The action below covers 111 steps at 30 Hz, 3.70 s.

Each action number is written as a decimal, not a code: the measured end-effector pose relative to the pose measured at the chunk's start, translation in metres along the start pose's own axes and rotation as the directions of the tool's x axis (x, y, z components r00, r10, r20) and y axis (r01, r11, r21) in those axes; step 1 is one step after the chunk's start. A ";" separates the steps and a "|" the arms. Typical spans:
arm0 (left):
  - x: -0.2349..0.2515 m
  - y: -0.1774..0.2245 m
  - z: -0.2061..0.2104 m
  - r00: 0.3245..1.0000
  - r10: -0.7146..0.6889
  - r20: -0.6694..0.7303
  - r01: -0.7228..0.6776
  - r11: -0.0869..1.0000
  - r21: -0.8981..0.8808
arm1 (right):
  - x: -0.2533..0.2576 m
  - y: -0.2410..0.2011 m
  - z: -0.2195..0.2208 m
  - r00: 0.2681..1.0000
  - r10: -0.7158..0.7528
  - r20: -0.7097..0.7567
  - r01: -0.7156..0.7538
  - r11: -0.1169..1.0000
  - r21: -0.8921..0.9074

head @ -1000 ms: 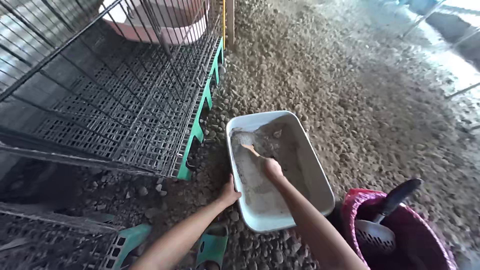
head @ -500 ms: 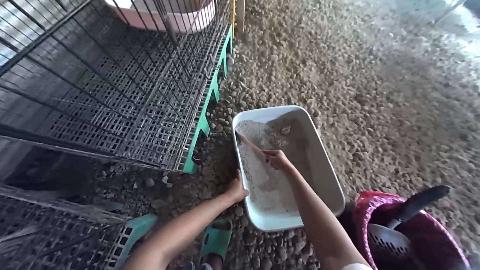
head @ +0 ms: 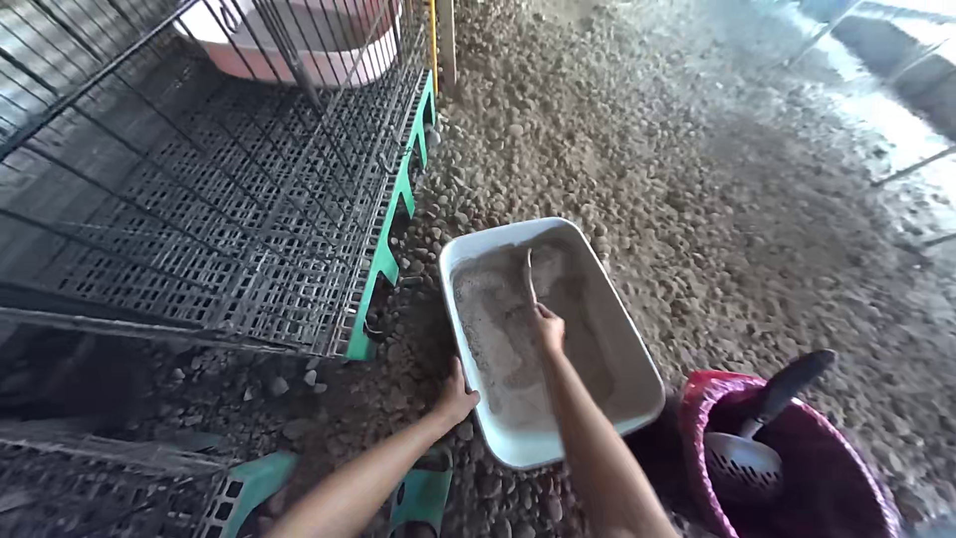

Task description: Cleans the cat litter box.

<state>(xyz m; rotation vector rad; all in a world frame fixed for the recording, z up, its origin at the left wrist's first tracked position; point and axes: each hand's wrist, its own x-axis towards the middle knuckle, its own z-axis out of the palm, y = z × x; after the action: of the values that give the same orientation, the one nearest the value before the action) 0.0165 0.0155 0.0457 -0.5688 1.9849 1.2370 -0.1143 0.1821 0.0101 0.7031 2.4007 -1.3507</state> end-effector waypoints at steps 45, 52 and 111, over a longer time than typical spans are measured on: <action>0.040 -0.024 0.004 0.993 0.022 0.112 -0.034 0.994 0.108 | -0.029 -0.006 0.069 0.965 -0.118 0.233 0.149 0.981 -0.122; 0.041 -0.024 0.000 0.993 -0.020 0.119 0.007 0.994 0.105 | -0.017 -0.015 0.060 0.972 -0.079 0.222 0.118 0.979 -0.164; 0.025 -0.020 0.013 0.990 -0.061 0.124 0.050 0.995 0.086 | -0.026 0.032 0.082 0.993 -0.067 0.095 0.054 0.989 0.139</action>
<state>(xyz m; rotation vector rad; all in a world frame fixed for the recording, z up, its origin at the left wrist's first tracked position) 0.0185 0.0181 0.0112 -0.4896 1.8923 1.1236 -0.0736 0.1192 -0.0422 0.5864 2.2865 -1.5483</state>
